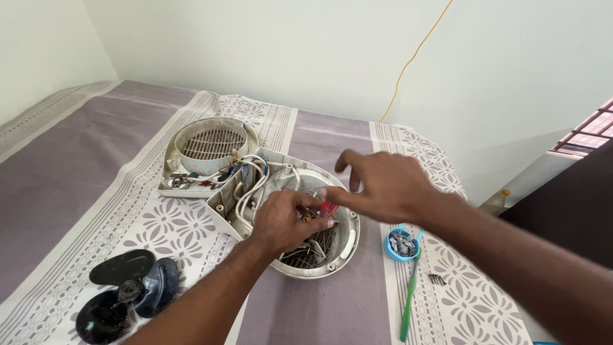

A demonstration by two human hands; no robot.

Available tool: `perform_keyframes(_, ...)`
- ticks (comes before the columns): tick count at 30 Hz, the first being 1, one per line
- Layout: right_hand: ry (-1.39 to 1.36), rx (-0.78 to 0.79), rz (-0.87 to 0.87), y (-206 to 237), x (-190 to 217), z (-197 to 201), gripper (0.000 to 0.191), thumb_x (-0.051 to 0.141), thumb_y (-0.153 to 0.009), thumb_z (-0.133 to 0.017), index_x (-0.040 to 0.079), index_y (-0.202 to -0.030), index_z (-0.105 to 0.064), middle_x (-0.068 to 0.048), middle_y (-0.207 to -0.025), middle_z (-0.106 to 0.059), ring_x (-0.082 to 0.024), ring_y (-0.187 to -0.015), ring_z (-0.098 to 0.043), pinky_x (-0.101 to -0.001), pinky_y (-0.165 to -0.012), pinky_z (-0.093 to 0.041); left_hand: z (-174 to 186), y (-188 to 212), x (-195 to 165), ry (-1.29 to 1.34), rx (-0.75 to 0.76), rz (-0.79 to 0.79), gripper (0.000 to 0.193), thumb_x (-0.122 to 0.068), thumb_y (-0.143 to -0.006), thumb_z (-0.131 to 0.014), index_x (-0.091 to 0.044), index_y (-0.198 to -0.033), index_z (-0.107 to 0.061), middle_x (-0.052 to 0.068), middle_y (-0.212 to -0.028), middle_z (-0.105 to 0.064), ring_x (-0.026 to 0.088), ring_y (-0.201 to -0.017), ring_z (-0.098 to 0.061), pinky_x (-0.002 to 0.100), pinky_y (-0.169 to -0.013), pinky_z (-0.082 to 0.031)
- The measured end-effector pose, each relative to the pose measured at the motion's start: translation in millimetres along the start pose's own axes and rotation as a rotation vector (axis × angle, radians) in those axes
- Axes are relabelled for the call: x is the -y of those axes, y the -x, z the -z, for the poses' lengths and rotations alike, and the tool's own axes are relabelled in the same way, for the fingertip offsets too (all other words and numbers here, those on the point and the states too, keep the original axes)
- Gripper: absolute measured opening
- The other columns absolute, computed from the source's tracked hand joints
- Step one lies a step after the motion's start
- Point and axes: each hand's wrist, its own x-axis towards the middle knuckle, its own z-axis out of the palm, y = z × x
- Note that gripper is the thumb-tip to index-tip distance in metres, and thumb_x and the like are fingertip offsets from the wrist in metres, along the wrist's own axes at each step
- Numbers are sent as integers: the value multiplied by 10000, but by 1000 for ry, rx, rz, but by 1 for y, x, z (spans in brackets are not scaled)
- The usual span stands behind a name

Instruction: The person services a disassembled exhaust fan lying on a bed, using a red-handled screwdriver to loosen and remove screws from the fan housing and motor area, handling the fan blades and motor components by hand, and picking small screws from a small blue container while working on the fan frame.

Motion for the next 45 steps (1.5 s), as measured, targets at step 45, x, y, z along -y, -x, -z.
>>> perform_keyframes(45,44,11,-203,-4,28,-29,672,672,-932,-471,90,-790,-773,-106,-546,-673,-239,-480,-679,-433,-476,-565,-11,6,5,47,-121,17,408,-399,-675,-907,-156,-996,-838,35,-866,-794,163,-803,-740,353,-775,-559)
